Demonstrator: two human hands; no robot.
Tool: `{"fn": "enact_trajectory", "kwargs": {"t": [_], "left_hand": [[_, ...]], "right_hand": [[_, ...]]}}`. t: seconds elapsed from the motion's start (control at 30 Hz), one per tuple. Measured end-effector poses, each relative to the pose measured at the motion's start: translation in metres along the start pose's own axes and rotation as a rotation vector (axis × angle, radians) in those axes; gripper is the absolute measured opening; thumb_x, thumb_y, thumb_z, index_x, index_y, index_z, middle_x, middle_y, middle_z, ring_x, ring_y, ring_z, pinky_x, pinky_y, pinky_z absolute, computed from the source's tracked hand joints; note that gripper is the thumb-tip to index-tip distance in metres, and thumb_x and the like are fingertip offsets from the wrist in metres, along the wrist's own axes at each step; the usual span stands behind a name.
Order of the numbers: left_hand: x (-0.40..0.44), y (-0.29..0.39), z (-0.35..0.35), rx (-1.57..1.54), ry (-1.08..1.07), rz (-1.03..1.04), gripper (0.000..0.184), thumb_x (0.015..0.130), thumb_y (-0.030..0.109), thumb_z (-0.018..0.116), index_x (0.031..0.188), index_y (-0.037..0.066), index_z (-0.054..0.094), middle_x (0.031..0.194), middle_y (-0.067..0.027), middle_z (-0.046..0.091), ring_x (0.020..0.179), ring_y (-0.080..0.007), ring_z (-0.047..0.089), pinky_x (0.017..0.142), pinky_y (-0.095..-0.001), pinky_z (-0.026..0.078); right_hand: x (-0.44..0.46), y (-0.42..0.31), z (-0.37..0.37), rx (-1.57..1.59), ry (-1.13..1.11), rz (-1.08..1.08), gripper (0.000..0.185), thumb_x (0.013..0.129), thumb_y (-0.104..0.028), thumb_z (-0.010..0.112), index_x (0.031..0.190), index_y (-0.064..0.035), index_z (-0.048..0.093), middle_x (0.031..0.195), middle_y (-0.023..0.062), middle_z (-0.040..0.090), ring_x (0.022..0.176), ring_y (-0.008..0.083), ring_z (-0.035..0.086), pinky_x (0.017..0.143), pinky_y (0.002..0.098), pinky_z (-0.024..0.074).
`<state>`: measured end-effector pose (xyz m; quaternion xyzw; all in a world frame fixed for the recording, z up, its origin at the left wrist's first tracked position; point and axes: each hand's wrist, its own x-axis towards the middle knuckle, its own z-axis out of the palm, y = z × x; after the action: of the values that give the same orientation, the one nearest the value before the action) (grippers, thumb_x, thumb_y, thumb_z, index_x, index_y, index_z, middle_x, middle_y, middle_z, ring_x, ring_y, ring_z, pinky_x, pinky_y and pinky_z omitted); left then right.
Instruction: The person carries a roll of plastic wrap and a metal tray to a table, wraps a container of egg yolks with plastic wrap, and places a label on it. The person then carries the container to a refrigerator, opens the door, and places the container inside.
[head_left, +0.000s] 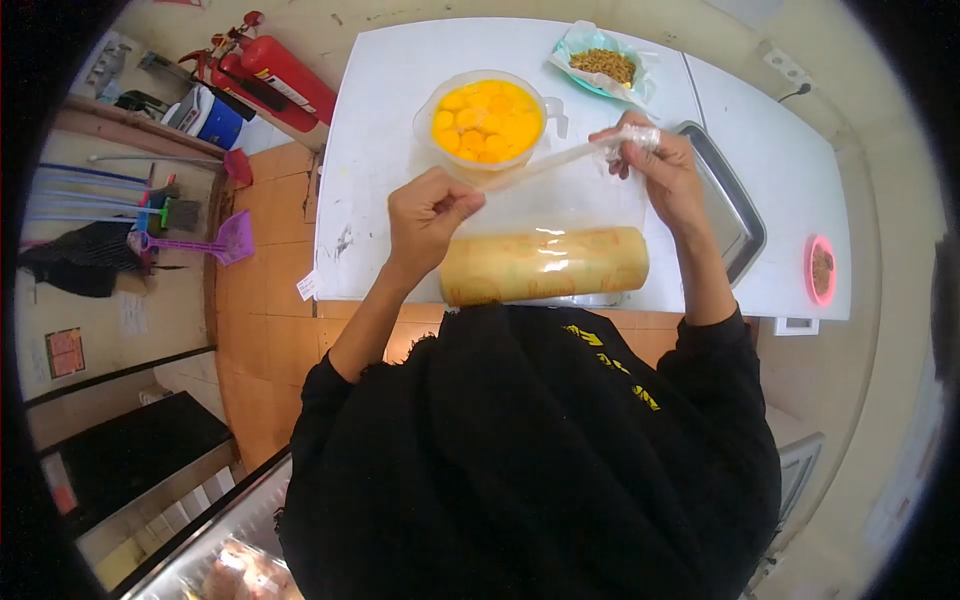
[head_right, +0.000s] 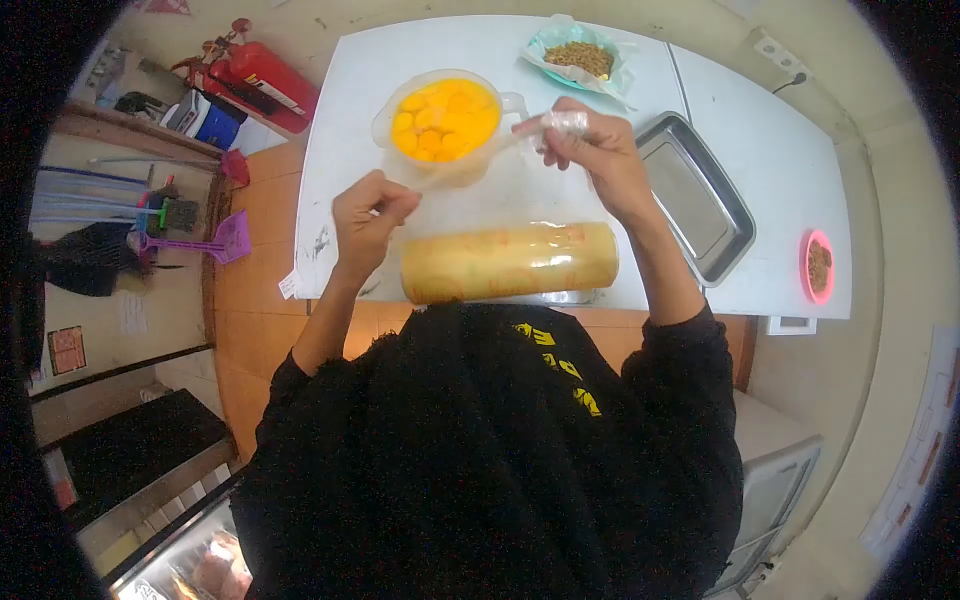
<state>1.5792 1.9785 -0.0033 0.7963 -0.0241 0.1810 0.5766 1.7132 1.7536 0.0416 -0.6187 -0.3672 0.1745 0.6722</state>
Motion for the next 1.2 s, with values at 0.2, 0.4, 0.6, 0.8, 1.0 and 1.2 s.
{"fn": "enact_trajectory", "kwargs": {"t": [0.2,0.4,0.6,0.8,1.0,1.2], "left_hand": [[0.011,0.024,-0.002,0.046,0.384,0.162,0.011,0.077,0.005,0.057,0.07,0.0,0.051,0.06,-0.0025,0.046,0.05,-0.0089,0.038,0.045,-0.0208,0.031],[0.08,0.033,-0.039,0.564,0.55,0.717,0.006,0.077,0.005,0.056,0.073,0.003,0.052,0.062,-0.0072,0.049,0.048,-0.0199,0.045,0.042,-0.0275,0.036],[0.174,-0.013,-0.079,0.805,0.627,0.75,0.009,0.078,0.016,0.056,0.076,0.008,0.053,0.068,-0.0076,0.054,0.053,-0.0253,0.052,0.044,-0.0328,0.041],[0.209,-0.143,-0.082,1.003,0.211,0.203,0.026,0.083,0.034,0.046,0.083,0.009,0.049,0.075,-0.0132,0.058,0.068,-0.0334,0.057,0.057,-0.0454,0.044],[0.151,-0.232,-0.032,-0.145,-0.075,-0.541,0.025,0.073,0.02,0.062,0.093,0.007,0.054,0.087,-0.0117,0.06,0.08,-0.0172,0.057,0.066,-0.0294,0.046],[0.076,-0.216,-0.007,-0.564,0.038,-0.42,0.052,0.074,0.02,0.062,0.119,0.002,0.042,0.115,-0.0076,0.049,0.097,-0.0145,0.052,0.078,-0.0264,0.045]], "right_hand": [[0.038,-0.029,0.025,-0.181,0.322,-0.222,0.012,0.081,-0.011,0.053,0.083,-0.0015,0.061,0.062,-0.0017,0.053,0.054,0.0037,0.046,0.046,0.018,0.0389],[0.12,-0.032,0.023,-0.618,0.538,-0.507,0.016,0.083,-0.014,0.051,0.089,0.0,0.057,0.072,0.0099,0.062,0.054,0.0207,0.048,0.054,0.0255,0.0396],[0.243,0.016,0.0,-0.958,0.533,-0.646,0.02,0.085,-0.016,0.048,0.086,0.0028,0.054,0.062,0.0088,0.058,0.049,0.0183,0.052,0.048,0.0292,0.041],[0.28,0.151,-0.017,-1.257,0.307,-0.21,0.025,0.081,-0.028,0.045,0.09,-0.0071,0.055,0.072,0.0193,0.058,0.07,0.0371,0.056,0.062,0.0478,0.043],[0.22,0.262,-0.025,-1.414,-0.784,0.401,0.033,0.077,-0.032,0.051,0.088,-0.0015,0.06,0.094,0.0185,0.059,0.084,0.0279,0.057,0.076,0.0364,0.0442],[0.13,0.262,-0.042,-0.157,-0.394,0.463,0.037,0.077,-0.026,0.054,0.105,-0.0013,0.054,0.107,0.0127,0.055,0.093,0.0174,0.052,0.083,0.0306,0.0399]]}}
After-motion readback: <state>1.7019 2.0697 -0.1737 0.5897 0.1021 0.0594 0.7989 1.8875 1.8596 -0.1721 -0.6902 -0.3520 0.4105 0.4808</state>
